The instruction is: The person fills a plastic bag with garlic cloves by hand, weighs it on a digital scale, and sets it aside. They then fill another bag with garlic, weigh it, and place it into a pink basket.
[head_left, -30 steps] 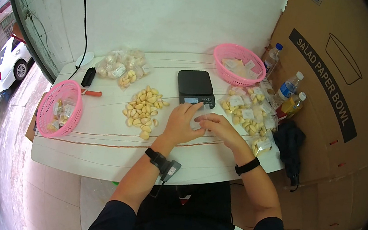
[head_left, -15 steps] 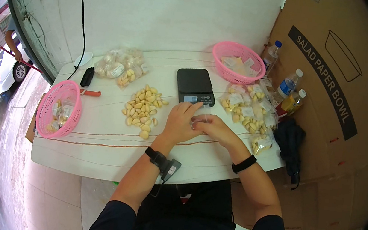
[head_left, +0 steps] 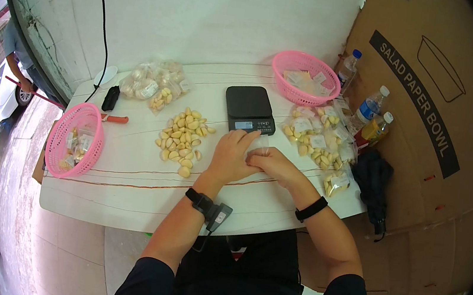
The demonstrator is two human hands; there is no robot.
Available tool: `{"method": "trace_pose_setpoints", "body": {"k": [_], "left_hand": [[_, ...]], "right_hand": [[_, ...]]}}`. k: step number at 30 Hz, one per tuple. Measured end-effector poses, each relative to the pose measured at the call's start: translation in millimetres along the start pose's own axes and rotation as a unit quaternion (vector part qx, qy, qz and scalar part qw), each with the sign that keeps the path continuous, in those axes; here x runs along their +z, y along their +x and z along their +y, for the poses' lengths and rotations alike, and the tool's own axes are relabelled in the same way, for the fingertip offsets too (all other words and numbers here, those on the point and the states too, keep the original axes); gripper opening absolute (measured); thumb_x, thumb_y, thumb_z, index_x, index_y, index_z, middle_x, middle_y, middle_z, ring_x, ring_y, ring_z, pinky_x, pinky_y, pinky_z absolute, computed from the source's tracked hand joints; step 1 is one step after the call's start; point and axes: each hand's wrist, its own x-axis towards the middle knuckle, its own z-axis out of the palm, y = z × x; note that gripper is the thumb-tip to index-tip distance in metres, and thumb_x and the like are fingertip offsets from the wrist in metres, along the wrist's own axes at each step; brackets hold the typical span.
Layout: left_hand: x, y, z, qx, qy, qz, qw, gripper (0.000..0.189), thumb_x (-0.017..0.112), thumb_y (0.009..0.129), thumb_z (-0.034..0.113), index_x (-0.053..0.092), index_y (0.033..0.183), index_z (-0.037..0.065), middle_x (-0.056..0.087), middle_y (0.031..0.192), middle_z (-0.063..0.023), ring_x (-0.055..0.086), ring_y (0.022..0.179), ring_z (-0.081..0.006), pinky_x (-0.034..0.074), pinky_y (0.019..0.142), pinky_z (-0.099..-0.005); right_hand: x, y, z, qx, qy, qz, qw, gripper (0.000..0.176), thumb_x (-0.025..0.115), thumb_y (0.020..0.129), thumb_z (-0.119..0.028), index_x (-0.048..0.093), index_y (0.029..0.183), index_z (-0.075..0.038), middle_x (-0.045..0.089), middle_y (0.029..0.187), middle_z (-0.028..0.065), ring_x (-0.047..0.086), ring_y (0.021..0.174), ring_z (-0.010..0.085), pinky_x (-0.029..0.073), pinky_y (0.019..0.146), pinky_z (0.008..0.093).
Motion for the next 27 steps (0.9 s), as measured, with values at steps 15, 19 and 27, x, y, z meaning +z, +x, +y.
{"method": "trace_pose_setpoints", "body": {"k": [15, 19, 27], "left_hand": [[2.7, -0.9, -1.3, -0.047, 0.025, -0.004, 0.999, 0.067, 0.082, 0.061, 0.023, 0.062, 0.122, 0.005, 0.057, 0.093, -0.0113, 0.058, 0.089, -0.0312, 0.048, 0.077, -0.0419], [3.4, -0.4, -1.2, -0.043, 0.024, -0.002, 0.999, 0.066, 0.081, 0.061, 0.024, 0.062, 0.121, 0.005, 0.057, 0.093, -0.0111, 0.058, 0.089, -0.0308, 0.048, 0.077, -0.0416], [2.9, -0.2, -0.8, -0.031, 0.032, 0.001, 0.999, 0.064, 0.079, 0.061, 0.022, 0.062, 0.120, 0.005, 0.057, 0.092, -0.0107, 0.058, 0.088, -0.0310, 0.048, 0.077, -0.0416]], "right_hand": [[7.2, -15.0, -10.0, -0.055, 0.112, 0.101, 0.987, 0.016, 0.072, 0.091, -0.020, 0.065, 0.088, -0.006, 0.063, 0.082, -0.0023, 0.056, 0.074, 0.0051, 0.043, 0.063, 0.0211], [8.5, -14.4, -9.5, -0.044, 0.162, 0.095, 0.981, 0.014, 0.070, 0.093, -0.020, 0.067, 0.093, -0.006, 0.064, 0.085, -0.0023, 0.056, 0.076, 0.0047, 0.045, 0.066, 0.0215], [-8.5, -4.6, 3.6, -0.056, 0.044, 0.071, 0.995, 0.013, 0.068, 0.096, -0.021, 0.065, 0.090, -0.009, 0.062, 0.081, -0.0052, 0.055, 0.072, 0.0032, 0.043, 0.066, 0.0183]]}}
